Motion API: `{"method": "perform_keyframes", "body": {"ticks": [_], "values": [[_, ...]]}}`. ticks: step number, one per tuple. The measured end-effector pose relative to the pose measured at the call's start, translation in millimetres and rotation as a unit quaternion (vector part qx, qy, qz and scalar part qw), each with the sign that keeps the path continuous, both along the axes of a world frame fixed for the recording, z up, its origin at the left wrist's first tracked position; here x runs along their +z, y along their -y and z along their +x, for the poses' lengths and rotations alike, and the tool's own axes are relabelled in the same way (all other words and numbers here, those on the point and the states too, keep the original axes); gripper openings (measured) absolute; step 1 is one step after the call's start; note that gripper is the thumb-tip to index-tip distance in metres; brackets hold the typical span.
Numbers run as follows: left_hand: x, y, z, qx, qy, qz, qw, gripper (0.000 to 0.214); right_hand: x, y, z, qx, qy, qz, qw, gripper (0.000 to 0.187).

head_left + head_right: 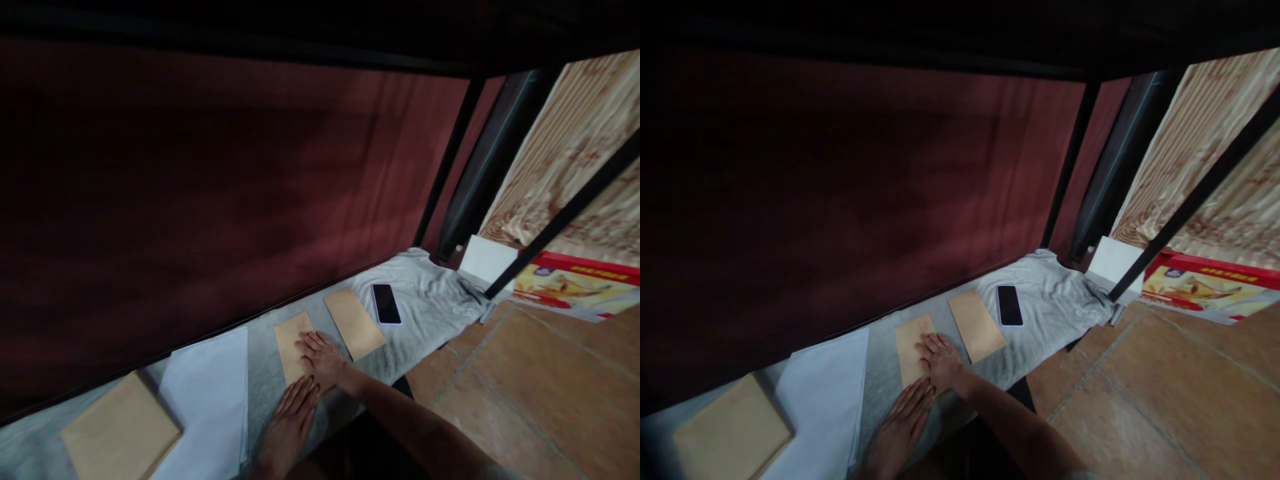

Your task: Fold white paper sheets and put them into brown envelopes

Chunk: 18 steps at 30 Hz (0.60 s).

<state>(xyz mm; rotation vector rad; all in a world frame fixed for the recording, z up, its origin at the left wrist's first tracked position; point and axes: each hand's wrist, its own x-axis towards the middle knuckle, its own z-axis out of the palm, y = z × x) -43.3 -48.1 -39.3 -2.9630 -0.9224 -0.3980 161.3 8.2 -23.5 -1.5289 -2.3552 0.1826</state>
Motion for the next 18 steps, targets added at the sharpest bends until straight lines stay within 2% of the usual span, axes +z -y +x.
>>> {"method": "perform_keyframes", "body": {"ticks": [6,9,12,15,18], "values": [[-9.1,3.2,-1.7,0.034,0.041,0.001,0.999,0.045,-1.9,-42.0,-4.7,-0.061,0.006,-0.020,0.998,0.049],[-11.7,2.1,-1.6,0.037,0.047,-0.006,0.998,0.045,-3.0,-45.8,-14.4,-0.083,0.005,-0.025,0.996,0.051],[-12.2,3.1,-0.7,0.040,0.058,-0.014,0.997,0.045,-9.5,-26.3,-22.0,-0.072,-0.004,-0.008,0.997,0.053],[-9.2,6.1,0.0,0.050,0.070,-0.016,0.996,0.042,-16.3,8.8,-19.6,-0.031,-0.011,0.011,0.999,0.053],[-0.9,7.9,0.2,0.059,0.081,-0.038,0.994,0.039,-17.8,45.8,-7.5,-0.028,-0.013,0.020,0.999,0.051]]}}
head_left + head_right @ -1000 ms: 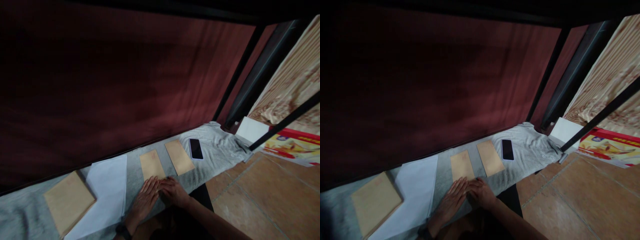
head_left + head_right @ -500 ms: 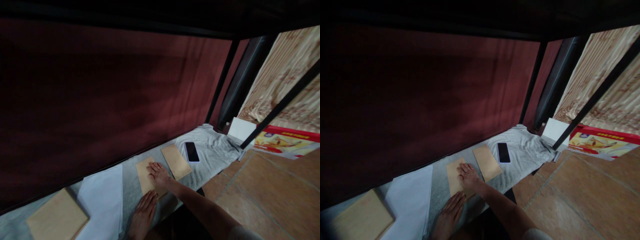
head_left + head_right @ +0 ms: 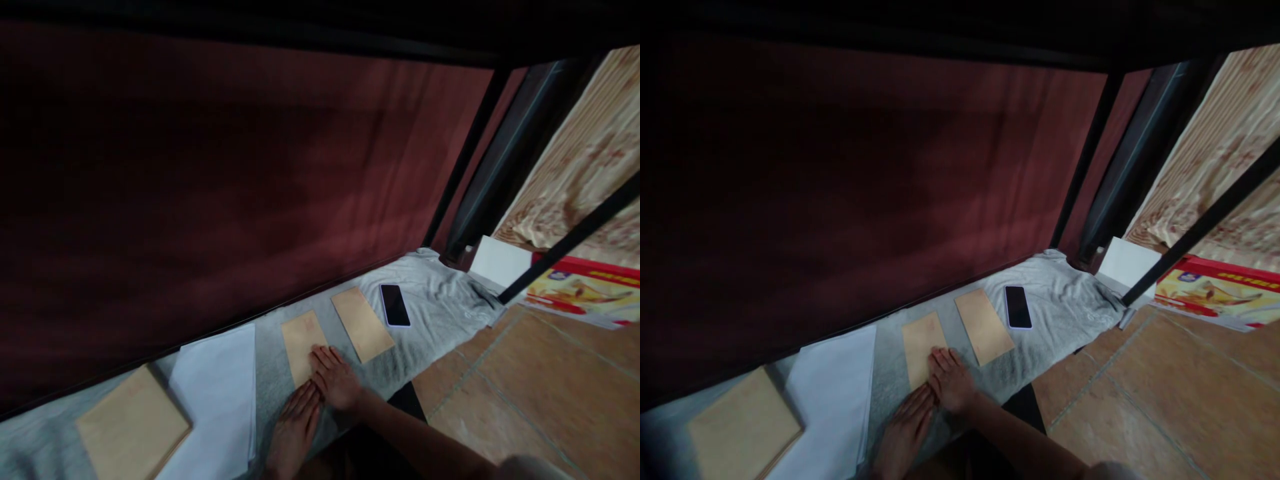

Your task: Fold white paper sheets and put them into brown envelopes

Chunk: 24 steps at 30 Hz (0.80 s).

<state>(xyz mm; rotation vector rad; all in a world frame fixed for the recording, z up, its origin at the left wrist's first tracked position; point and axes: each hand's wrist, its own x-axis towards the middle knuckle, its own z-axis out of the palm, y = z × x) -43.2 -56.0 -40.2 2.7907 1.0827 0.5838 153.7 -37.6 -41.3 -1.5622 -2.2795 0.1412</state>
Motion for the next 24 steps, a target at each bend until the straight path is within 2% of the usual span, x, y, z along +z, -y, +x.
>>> {"method": "perform_keyframes", "body": {"ticks": [4,7,10,14,24], "values": [[12.1,-10.8,4.3,0.014,0.005,-0.061,0.998,0.037,6.7,36.0,18.1,0.046,-0.006,0.005,0.999,0.052],[12.9,-33.9,16.5,0.029,-0.010,-0.088,0.996,0.039,14.7,48.1,25.8,0.071,-0.001,0.004,0.997,0.053],[5.0,-64.2,33.9,0.052,-0.018,-0.065,0.996,0.046,21.2,49.9,28.3,0.081,-0.007,0.000,0.997,0.051],[-7.1,-98.7,51.3,0.048,-0.048,-0.027,0.997,0.051,24.9,48.2,29.8,0.086,-0.011,-0.013,0.996,0.050],[-14.7,-147.7,59.1,0.084,-0.049,0.016,0.995,0.052,26.7,59.7,33.8,0.100,0.000,-0.032,0.994,0.056]]}}
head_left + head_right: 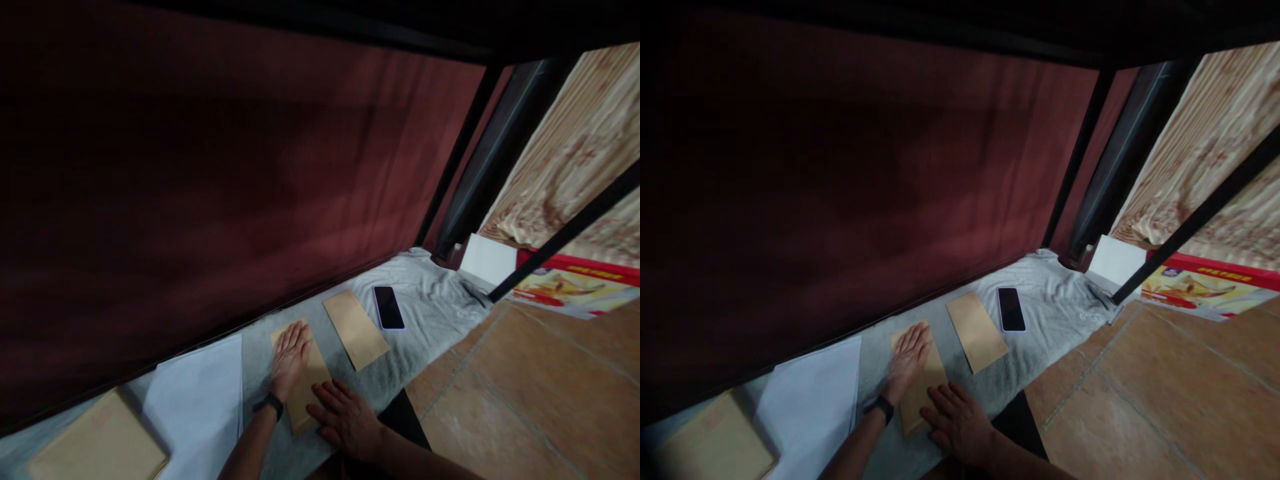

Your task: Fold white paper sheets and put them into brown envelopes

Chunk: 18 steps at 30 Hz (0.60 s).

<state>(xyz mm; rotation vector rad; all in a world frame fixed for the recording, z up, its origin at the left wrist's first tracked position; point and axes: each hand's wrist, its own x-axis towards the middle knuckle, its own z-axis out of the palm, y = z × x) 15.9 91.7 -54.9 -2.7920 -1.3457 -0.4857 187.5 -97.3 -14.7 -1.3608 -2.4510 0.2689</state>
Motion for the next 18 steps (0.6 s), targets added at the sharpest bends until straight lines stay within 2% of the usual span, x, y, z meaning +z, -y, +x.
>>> {"method": "perform_keyframes", "body": {"ticks": [3,6,8,13,18], "values": [[-4.9,-0.8,0.1,0.005,0.001,0.012,1.000,0.052,-1.8,3.7,0.6,-0.001,-0.002,0.010,1.000,0.057],[-6.9,11.2,-4.8,0.002,-0.001,0.023,1.000,0.053,-4.3,4.7,1.9,-0.003,-0.004,0.011,1.000,0.056],[-6.5,25.7,-12.5,-0.019,-0.010,0.026,0.999,0.055,-5.1,4.1,2.8,-0.003,-0.005,0.012,1.000,0.055],[-6.5,72.1,-42.4,-0.115,-0.026,0.062,0.991,0.058,-3.1,1.2,3.6,0.010,-0.001,0.029,1.000,0.055],[-9.9,107.8,-68.4,-0.159,-0.036,0.095,0.982,0.063,-0.4,0.5,9.0,0.026,0.007,0.037,0.999,0.056]]}}
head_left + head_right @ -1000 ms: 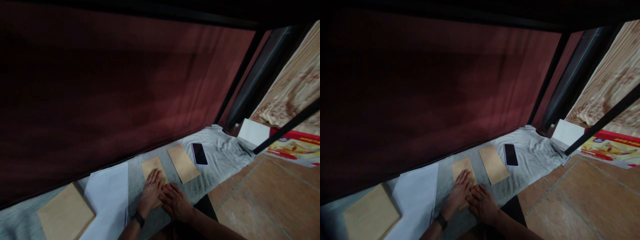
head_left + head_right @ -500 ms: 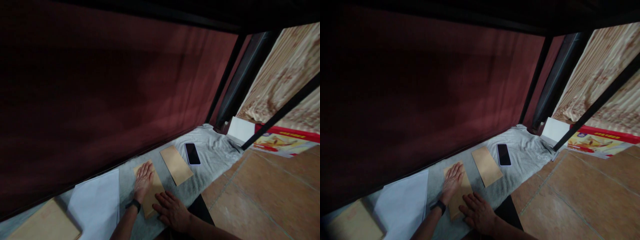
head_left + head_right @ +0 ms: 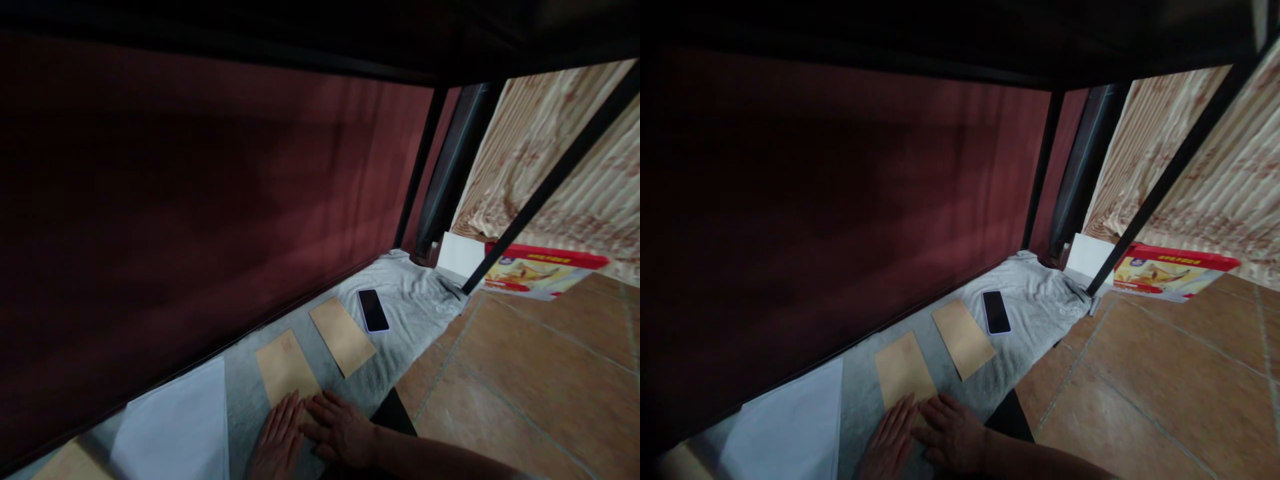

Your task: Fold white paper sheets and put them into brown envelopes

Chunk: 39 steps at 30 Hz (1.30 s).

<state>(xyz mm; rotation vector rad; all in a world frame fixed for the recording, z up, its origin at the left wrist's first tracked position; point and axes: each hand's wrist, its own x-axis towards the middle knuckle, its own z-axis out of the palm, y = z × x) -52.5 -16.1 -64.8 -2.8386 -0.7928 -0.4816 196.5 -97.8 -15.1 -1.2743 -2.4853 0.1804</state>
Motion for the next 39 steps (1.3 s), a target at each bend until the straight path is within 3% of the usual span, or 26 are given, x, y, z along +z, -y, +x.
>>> {"method": "perform_keyframes", "body": {"ticks": [4,9,15,21,28,31,35,39], "values": [[-1.4,9.4,-8.1,-0.033,0.003,0.020,0.999,0.065,4.1,-1.7,13.0,0.034,0.002,0.005,0.999,0.056],[1.1,18.2,-4.1,0.009,0.011,0.013,1.000,0.064,10.5,-20.2,11.3,0.057,-0.021,-0.023,0.998,0.040],[10.6,29.5,1.5,0.038,0.012,-0.005,0.999,0.051,-3.3,-46.7,-20.5,-0.005,-0.040,-0.037,0.998,0.044],[20.6,31.3,4.7,0.050,0.002,-0.038,0.998,0.049,-19.4,-85.8,-30.3,-0.058,-0.016,-0.020,0.998,0.043],[22.1,32.7,4.5,0.047,0.001,-0.066,0.997,0.051,-20.9,-150.6,-41.3,-0.159,-0.006,-0.004,0.987,0.049],[22.4,32.4,4.5,0.056,0.007,-0.072,0.996,0.051,-18.8,-166.0,-46.5,-0.194,0.000,-0.010,0.981,0.051],[25.2,32.7,6.3,0.056,0.005,-0.078,0.995,0.049,-20.0,-155.9,-50.5,-0.208,-0.008,0.015,0.978,0.051],[26.5,34.9,5.3,0.058,0.013,-0.082,0.995,0.048,-24.3,-107.5,-42.4,-0.121,0.009,0.018,0.992,0.055]]}}
